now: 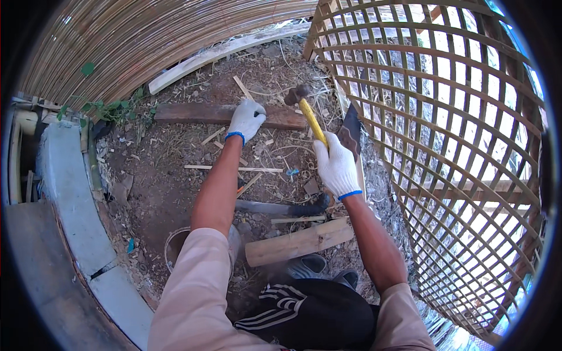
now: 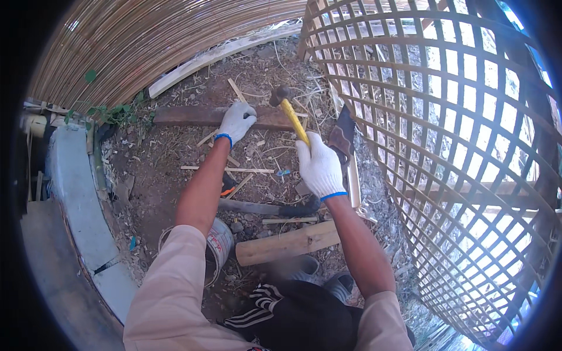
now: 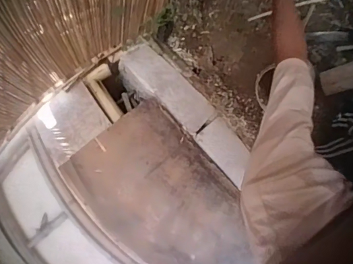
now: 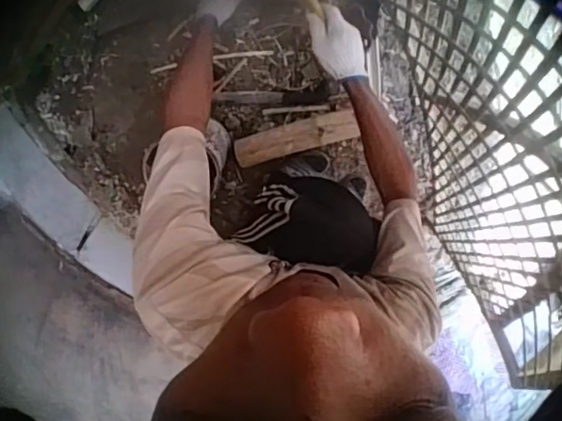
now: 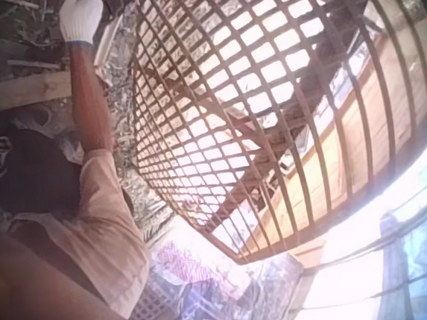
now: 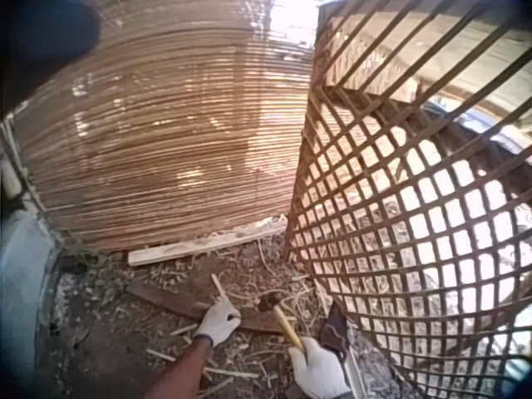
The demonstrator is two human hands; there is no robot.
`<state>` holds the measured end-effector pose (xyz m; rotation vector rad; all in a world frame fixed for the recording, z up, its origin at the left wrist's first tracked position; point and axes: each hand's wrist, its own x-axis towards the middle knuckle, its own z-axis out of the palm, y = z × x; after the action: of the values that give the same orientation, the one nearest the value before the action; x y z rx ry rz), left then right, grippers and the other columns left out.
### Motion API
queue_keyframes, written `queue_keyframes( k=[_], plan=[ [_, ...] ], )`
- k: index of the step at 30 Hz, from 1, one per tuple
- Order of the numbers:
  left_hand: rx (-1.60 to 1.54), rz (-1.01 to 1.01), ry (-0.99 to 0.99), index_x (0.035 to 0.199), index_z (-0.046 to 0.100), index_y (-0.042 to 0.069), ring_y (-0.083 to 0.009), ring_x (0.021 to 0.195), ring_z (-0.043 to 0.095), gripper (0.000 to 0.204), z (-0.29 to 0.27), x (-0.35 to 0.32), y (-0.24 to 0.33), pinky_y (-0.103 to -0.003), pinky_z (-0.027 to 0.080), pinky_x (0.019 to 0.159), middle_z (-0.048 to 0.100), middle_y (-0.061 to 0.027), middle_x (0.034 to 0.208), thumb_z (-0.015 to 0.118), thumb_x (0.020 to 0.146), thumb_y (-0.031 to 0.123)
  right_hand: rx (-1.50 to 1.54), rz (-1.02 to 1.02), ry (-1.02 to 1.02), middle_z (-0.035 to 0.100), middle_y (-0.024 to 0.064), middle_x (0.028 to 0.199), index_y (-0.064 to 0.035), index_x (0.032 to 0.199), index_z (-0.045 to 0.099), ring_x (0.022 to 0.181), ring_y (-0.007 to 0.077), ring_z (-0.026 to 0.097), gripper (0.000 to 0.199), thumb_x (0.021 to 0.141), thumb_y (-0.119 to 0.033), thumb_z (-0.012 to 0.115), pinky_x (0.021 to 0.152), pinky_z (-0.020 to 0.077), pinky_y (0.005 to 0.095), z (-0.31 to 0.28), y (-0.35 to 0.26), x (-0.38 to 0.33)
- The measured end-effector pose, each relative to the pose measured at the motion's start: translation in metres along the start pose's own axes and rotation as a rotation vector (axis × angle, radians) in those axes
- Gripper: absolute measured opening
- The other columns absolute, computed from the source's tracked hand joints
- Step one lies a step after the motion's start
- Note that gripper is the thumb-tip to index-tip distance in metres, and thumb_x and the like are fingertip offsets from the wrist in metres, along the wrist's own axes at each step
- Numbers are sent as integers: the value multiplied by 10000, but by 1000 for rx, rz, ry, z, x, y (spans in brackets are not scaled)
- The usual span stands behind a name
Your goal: Assembling a wooden lattice structure by hammering nails and fitting wooden components.
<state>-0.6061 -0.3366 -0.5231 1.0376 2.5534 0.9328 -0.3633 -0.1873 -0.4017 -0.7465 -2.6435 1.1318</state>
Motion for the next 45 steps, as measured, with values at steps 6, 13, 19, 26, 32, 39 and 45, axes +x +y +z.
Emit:
queue_keyframes(
  k=[6,13,19,26,32,39,45],
  plan=[
    [-34,-57,28,858,758,42,-349,978,672,118,-6,0,-9,-445,529,921,729,-162,938,701,788,117,90,-55,61,681,282,862,-36,1241,593,842,481,686,308,1034,-264,587,716,523,531,44,0,33],
    [-83,-106,-78,848,731,42,-313,1013,640,93,-3,2,-4,-421,506,940,691,-141,942,721,801,121,-203,-49,-187,684,274,874,-56,1183,592,852,488,676,287,1028,-298,578,733,526,570,53,29,54],
    [-31,-73,-4,870,731,42,-322,1040,612,128,0,-5,-7,-429,483,965,682,-141,1004,730,811,156,135,-144,47,680,267,958,-49,1210,605,883,471,675,265,1019,-233,604,740,529,526,33,-14,51],
    [-38,-38,32,902,759,53,-360,1076,626,139,2,-6,-12,-458,492,988,695,-165,1018,697,843,164,-17,15,-70,692,290,903,-37,1198,625,871,493,681,288,1023,-264,596,744,528,547,56,35,42],
    [-4,-33,28,921,769,59,-360,1078,627,151,-2,-3,-10,-462,490,989,711,-163,1026,683,843,156,41,131,-22,703,315,940,-27,1261,644,945,480,700,371,1025,-311,606,790,549,495,58,48,16],
    [-135,-101,75,907,772,44,-363,1073,636,173,-2,-2,-4,-464,495,983,727,-161,1019,687,846,181,29,73,16,702,296,893,-28,1227,633,878,494,689,351,1030,-314,584,754,530,557,56,49,20],
    [-25,-64,9,910,770,35,-361,1065,636,186,-2,-2,1,-460,489,987,722,-169,1004,704,844,196,19,95,10,704,287,884,-36,1225,636,872,484,695,349,1027,-321,592,751,534,550,53,47,17]
  ],
)
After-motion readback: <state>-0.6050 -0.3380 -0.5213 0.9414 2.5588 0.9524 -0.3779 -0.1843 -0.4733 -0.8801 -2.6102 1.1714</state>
